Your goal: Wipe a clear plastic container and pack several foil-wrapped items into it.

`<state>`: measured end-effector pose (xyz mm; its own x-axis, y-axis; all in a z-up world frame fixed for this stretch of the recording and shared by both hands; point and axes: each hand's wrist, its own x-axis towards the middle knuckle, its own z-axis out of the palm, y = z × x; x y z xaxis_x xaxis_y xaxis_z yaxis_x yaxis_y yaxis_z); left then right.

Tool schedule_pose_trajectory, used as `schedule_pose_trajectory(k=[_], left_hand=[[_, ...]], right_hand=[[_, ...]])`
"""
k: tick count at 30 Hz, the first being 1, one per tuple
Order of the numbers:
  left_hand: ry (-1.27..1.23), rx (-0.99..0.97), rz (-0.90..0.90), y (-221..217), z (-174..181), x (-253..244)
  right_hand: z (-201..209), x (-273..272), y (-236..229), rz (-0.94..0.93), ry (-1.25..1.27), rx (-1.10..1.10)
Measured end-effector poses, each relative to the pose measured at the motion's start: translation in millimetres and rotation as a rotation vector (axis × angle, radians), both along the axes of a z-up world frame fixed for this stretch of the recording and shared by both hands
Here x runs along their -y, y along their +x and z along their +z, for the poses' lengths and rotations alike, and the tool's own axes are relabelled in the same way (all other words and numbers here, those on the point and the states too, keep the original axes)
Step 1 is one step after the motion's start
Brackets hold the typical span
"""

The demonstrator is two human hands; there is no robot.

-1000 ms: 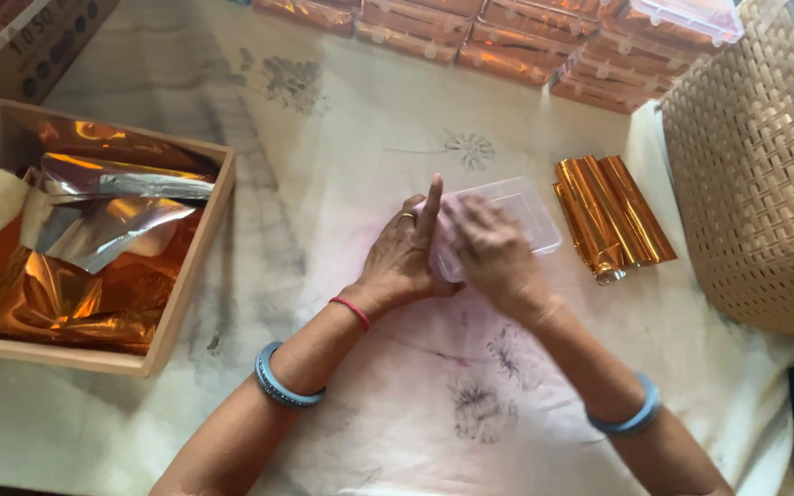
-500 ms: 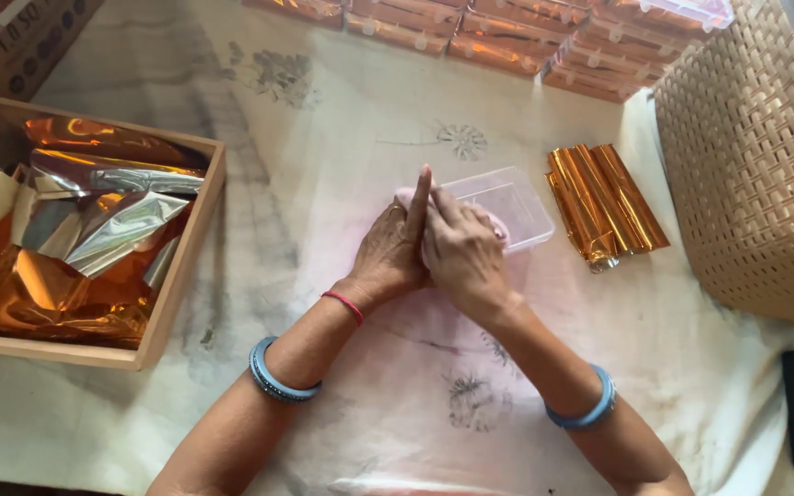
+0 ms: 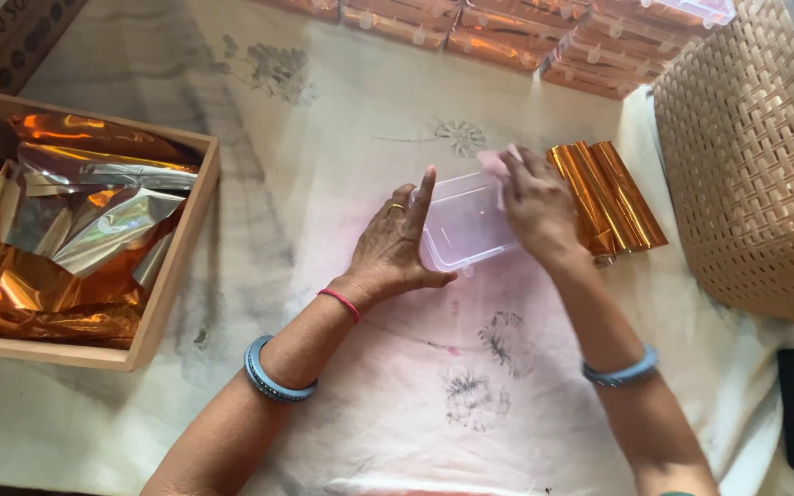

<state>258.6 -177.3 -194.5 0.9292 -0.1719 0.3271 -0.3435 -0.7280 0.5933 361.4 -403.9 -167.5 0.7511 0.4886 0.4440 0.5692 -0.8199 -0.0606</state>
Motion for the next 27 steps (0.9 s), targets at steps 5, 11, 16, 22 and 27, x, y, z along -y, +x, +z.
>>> schedule_pose_trajectory(k=[5, 11, 16, 22, 27], left_hand=[[0.026, -0.001, 0.019, -1.4, 3.2, 1.6], [-0.027, -0.089, -0.016, 0.7, -17.8, -1.2], [0.0, 0.076, 0.003, -3.5, -1.7, -0.3], [0.007, -0.012, 0.009, -1.9, 1.4, 0.8], [0.035, 0.033, 0.017, 0.2, -1.0, 1.6]], right_hand=[[-4.3, -63.6, -21.8, -0.193, -0.08, -0.069], [7.9, -64.1, -88.9, 0.182, 0.038, 0.018], [3.3, -9.3, -77.1, 0.268, -0.028, -0.03], [12.5, -13.7, -20.8, 0.029, 0.0, -0.1], [-8.4, -67.1, -15.2, -0.101, -0.086, -0.148]])
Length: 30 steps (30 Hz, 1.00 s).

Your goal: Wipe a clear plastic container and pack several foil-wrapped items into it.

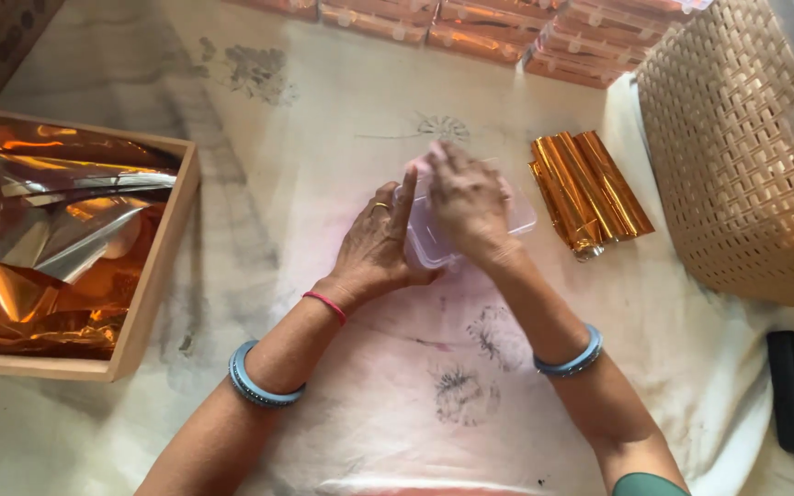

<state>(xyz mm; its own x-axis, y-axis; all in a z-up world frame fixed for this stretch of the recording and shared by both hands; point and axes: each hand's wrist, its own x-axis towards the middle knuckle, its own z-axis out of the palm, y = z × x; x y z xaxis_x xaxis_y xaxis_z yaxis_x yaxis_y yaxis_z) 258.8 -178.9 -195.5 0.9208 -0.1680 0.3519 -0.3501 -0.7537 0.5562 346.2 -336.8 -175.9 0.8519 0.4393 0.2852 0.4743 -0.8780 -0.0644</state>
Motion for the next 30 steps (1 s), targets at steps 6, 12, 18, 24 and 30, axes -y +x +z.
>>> schedule_pose_trajectory(k=[6, 12, 18, 24, 30], left_hand=[[-0.023, 0.042, -0.029, 0.6, -16.9, -2.7], [-0.022, 0.01, -0.017, -2.6, 2.1, -1.8], [0.014, -0.011, -0.011, 0.2, 1.7, 1.6], [0.024, -0.032, 0.004, -0.8, -6.7, -1.9], [-0.019, 0.007, -0.025, -3.5, -3.7, -1.7]], right_hand=[[17.0, 8.3, -60.1, 0.246, 0.075, 0.018], [1.9, 75.7, -33.6, 0.317, -0.175, 0.188], [8.3, 61.4, -0.3, 0.025, -0.001, 0.003], [-3.4, 2.7, -31.7, 0.088, -0.106, 0.024], [14.6, 29.0, -69.2, 0.315, 0.1, 0.038]])
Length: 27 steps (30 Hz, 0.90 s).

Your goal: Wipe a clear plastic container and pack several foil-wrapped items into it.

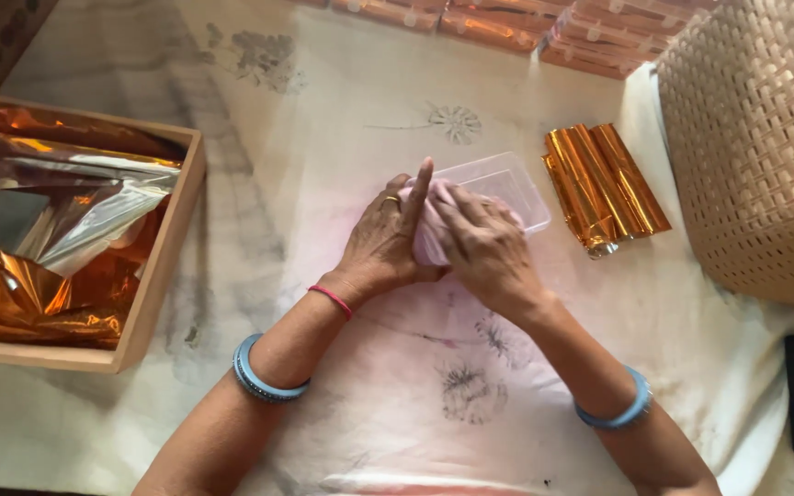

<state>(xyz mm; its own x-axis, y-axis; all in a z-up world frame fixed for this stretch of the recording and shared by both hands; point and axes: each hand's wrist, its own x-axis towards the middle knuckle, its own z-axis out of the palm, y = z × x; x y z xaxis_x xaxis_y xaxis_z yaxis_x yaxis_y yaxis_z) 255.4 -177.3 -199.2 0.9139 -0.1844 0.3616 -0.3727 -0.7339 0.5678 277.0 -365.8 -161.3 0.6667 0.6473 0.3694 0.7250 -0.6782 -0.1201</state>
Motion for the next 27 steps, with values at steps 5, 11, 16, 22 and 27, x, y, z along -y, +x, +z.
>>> schedule_pose_trajectory(k=[5, 11, 16, 22, 27], left_hand=[[0.011, 0.071, -0.014, 0.5, 1.2, -0.6], [0.013, 0.039, -0.01, 2.7, 3.3, 1.6], [0.034, 0.069, 0.017, 4.3, -1.8, 3.0], [-0.035, 0.137, -0.053, 1.6, -11.6, -0.2], [-0.004, 0.071, -0.032, 2.2, 3.2, 0.3]], right_hand=[[0.7, 37.6, 38.1, -0.085, -0.114, -0.032], [-4.7, 30.0, 90.2, -0.217, 0.071, -0.056], [-22.0, -15.0, 64.9, -0.253, -0.042, 0.094], [5.4, -6.5, -3.0, 0.037, 0.134, 0.05], [-1.2, 31.7, 12.1, 0.051, 0.065, 0.103]])
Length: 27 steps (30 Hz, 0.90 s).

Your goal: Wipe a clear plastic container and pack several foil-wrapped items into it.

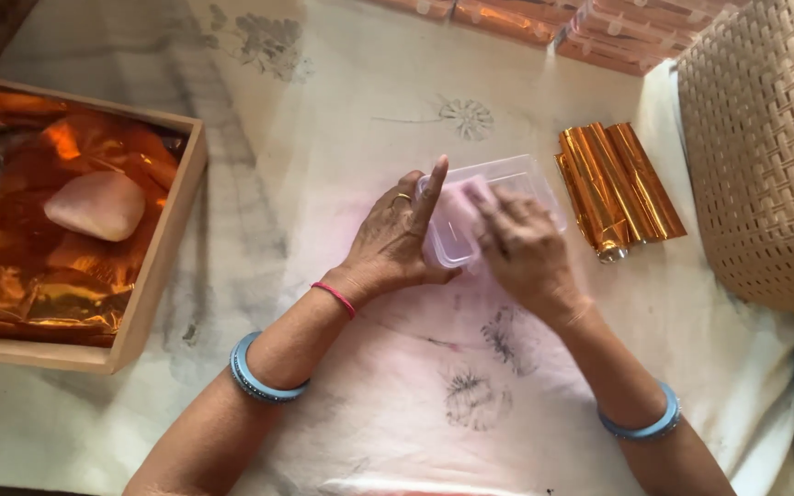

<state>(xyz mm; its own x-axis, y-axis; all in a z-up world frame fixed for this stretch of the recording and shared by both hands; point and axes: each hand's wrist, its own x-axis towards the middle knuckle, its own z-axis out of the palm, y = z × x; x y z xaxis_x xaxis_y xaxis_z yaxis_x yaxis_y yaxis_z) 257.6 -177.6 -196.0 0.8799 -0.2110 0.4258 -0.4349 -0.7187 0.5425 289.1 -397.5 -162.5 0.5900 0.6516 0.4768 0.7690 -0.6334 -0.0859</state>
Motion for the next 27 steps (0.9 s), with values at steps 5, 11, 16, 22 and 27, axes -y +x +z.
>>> schedule_pose_trajectory(k=[5, 11, 16, 22, 27], left_hand=[[0.041, -0.087, 0.006, -0.2, 4.2, 0.1], [0.061, -0.061, 0.007, 3.8, 2.2, 1.3], [-0.016, 0.022, -0.063, 4.1, -19.0, -1.7], [-0.007, -0.033, -0.031, 0.6, -0.5, -0.4], [0.031, -0.042, 0.002, 0.2, 0.3, 0.0]], right_hand=[[0.9, 20.2, 45.1, -0.177, 0.001, -0.081], [-11.8, -17.8, 56.6, -0.362, -0.088, -0.056], [0.3, -47.4, -5.5, -0.038, -0.043, -0.081], [-9.8, 13.2, 46.8, -0.124, -0.237, 0.13], [-9.6, 19.0, 44.4, -0.303, 0.003, -0.074]])
